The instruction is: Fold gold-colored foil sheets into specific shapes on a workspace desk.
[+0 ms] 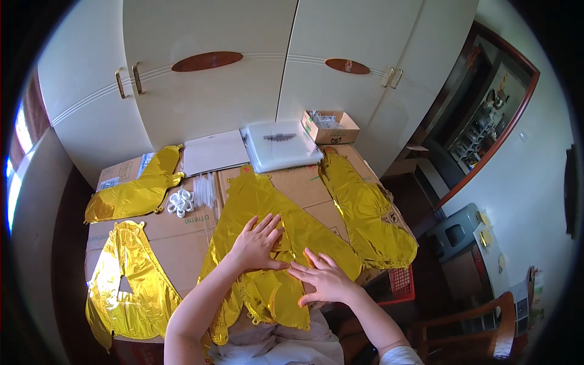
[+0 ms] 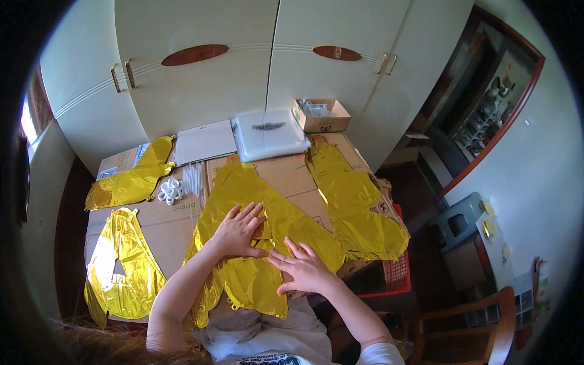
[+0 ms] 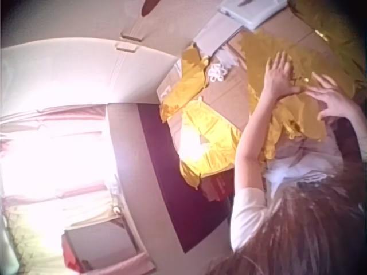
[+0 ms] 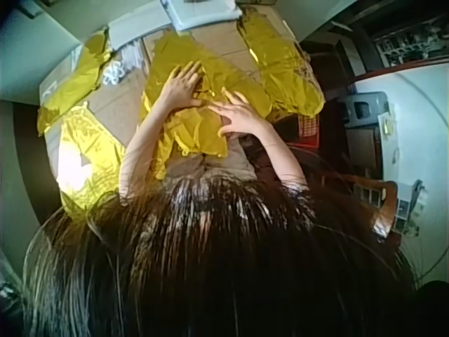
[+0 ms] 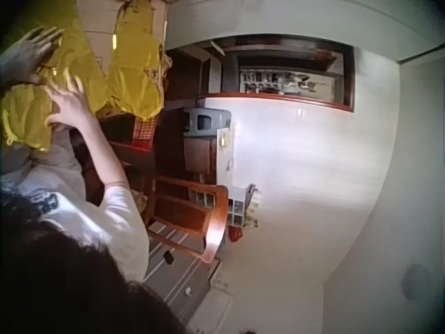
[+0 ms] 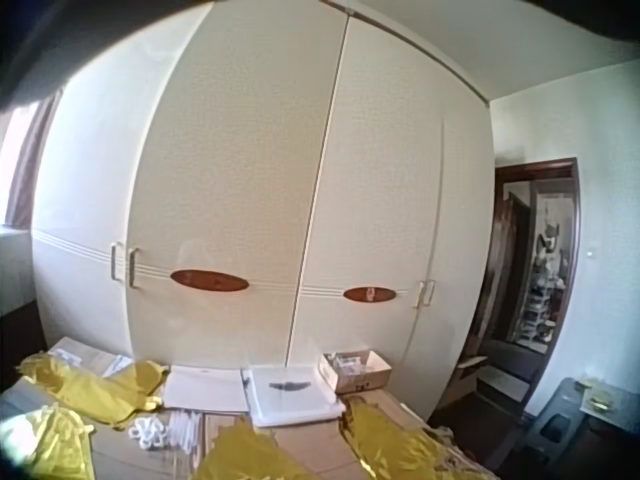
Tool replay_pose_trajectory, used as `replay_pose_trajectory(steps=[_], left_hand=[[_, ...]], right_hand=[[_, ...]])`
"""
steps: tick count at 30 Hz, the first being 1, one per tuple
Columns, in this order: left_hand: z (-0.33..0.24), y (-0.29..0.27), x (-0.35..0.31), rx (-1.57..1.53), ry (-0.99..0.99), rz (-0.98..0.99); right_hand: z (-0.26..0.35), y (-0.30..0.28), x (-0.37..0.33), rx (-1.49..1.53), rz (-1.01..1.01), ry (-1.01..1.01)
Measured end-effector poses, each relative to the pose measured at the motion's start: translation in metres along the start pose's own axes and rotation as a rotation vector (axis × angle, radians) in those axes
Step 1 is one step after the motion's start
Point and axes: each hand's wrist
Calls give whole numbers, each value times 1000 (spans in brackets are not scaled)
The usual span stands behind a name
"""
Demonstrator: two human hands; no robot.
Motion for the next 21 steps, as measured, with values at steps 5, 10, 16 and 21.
replay_pose_trajectory(steps=[5, 10, 16, 21], left_hand=[[-1, 0, 1, -6, -3, 3], [-1, -2, 0, 8, 3, 18], [-5, -4, 1, 30, 4, 78], [-16, -19, 5, 147, -36, 244]], right_hand=[[1, -5, 3, 174, 65, 143], [1, -2, 4, 224, 20, 126], [1, -1, 3, 219, 36, 124], [2, -2, 3, 231, 39, 117]])
Point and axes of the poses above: each hand's wrist, its own x-axis towards the middle knuckle, its own y-axis out of the palm, z = x × y, and after that the axes turned 3 degrees about -x, right-handed
